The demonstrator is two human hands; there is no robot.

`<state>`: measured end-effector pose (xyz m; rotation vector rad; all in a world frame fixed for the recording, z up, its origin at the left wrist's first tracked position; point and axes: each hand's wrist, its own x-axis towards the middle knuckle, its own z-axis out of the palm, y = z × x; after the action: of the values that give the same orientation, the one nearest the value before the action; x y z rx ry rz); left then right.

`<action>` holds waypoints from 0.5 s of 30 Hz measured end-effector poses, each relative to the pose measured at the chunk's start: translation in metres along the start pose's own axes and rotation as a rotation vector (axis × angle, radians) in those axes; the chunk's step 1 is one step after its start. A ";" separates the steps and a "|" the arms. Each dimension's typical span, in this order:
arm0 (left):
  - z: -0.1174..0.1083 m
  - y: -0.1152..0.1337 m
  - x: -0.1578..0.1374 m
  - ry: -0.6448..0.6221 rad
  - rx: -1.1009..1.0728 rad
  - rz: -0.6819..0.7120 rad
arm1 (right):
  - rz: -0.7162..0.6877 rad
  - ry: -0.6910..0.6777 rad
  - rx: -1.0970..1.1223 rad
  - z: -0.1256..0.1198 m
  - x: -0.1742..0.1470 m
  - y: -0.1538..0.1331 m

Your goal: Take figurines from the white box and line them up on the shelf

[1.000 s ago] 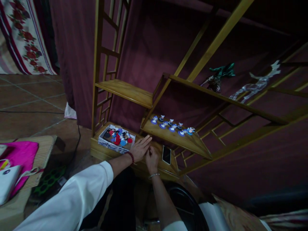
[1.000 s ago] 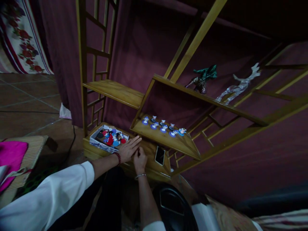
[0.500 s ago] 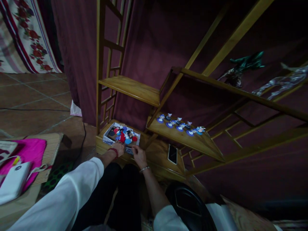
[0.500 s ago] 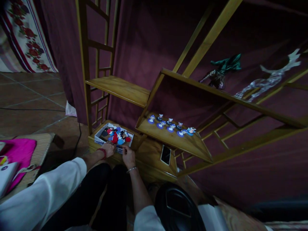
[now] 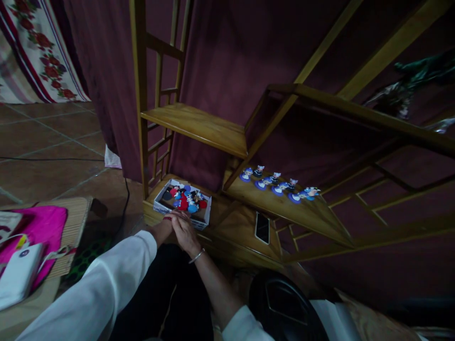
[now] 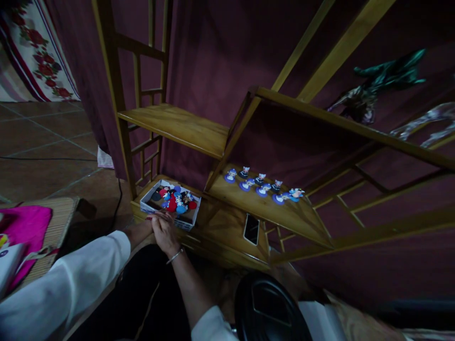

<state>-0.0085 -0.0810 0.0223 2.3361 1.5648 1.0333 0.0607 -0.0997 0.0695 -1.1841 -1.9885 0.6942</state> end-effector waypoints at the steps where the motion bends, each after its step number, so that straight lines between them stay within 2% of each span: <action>1: 0.002 0.002 0.001 0.044 -0.015 -0.046 | -0.023 -0.003 0.019 -0.002 0.001 -0.004; 5: 0.017 0.010 0.005 0.191 -0.064 -0.214 | -0.099 0.005 0.066 -0.007 0.004 -0.018; 6: 0.021 0.012 0.005 0.311 -0.126 -0.336 | -0.121 -0.004 0.067 -0.007 0.004 -0.018; 8: 0.029 0.016 0.005 0.418 -0.202 -0.491 | -0.155 -0.017 0.045 -0.006 0.005 -0.015; 11: 0.037 0.018 0.008 0.374 -0.230 -0.619 | -0.162 0.020 -0.047 -0.002 0.008 0.000; 15: 0.040 0.017 0.020 0.281 -0.228 -0.614 | -0.137 0.106 -0.186 0.004 0.013 0.021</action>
<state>0.0333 -0.0622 0.0096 1.4548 1.9530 1.3109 0.0645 -0.0790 0.0556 -1.1527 -2.0558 0.3768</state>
